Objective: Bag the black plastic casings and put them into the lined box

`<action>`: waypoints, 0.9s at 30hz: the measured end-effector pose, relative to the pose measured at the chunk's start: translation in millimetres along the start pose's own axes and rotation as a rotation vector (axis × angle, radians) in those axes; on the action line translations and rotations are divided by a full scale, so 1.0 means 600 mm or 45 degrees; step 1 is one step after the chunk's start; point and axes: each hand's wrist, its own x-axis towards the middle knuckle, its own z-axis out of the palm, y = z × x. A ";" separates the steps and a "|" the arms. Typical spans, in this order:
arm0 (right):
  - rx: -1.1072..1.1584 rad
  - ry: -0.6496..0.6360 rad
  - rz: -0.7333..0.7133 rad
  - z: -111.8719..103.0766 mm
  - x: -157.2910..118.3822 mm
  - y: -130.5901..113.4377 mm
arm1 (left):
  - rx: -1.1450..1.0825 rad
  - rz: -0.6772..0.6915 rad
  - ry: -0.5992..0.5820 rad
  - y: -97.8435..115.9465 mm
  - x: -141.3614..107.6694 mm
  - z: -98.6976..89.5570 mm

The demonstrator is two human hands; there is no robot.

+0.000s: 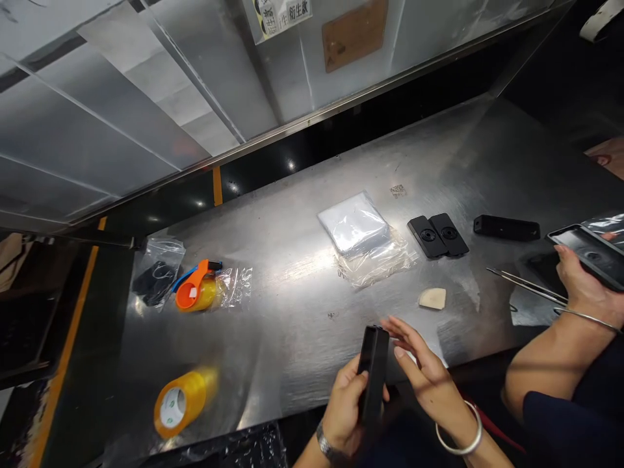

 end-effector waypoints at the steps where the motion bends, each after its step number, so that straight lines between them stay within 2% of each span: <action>1: -0.136 0.010 -0.125 -0.003 0.005 0.005 | -0.093 -0.101 -0.074 0.001 0.011 -0.008; 4: -0.613 -0.096 -0.515 -0.008 0.016 0.021 | -0.217 -0.310 -0.278 0.001 0.045 -0.031; 6: -0.818 -0.117 -0.654 -0.011 0.021 0.033 | -0.170 -0.426 -0.367 0.001 0.067 -0.043; 10: -0.974 -0.085 -0.709 -0.022 0.024 0.062 | 0.070 -0.574 -0.507 0.008 0.104 -0.054; 12: -1.025 -0.080 -0.671 -0.028 0.024 0.076 | 0.312 -0.555 -0.468 0.017 0.120 -0.055; 14: -1.065 -0.064 -0.621 -0.030 0.024 0.091 | 0.598 -0.444 -0.307 0.028 0.138 -0.055; 16: -1.104 0.019 -0.609 -0.025 0.023 0.108 | 0.864 -0.261 -0.122 0.041 0.161 -0.055; 18: -1.178 0.201 -0.613 -0.016 0.024 0.127 | 1.028 -0.098 -0.019 0.054 0.188 -0.054; 21: -1.324 0.452 -0.538 0.005 0.029 0.154 | 1.258 0.240 0.156 0.071 0.229 -0.047; 24: -1.382 0.508 -0.466 0.028 0.036 0.168 | 1.420 0.578 0.288 0.080 0.256 -0.032; 27: -1.393 0.481 -0.391 0.045 0.044 0.174 | 1.551 0.768 0.293 0.080 0.269 -0.017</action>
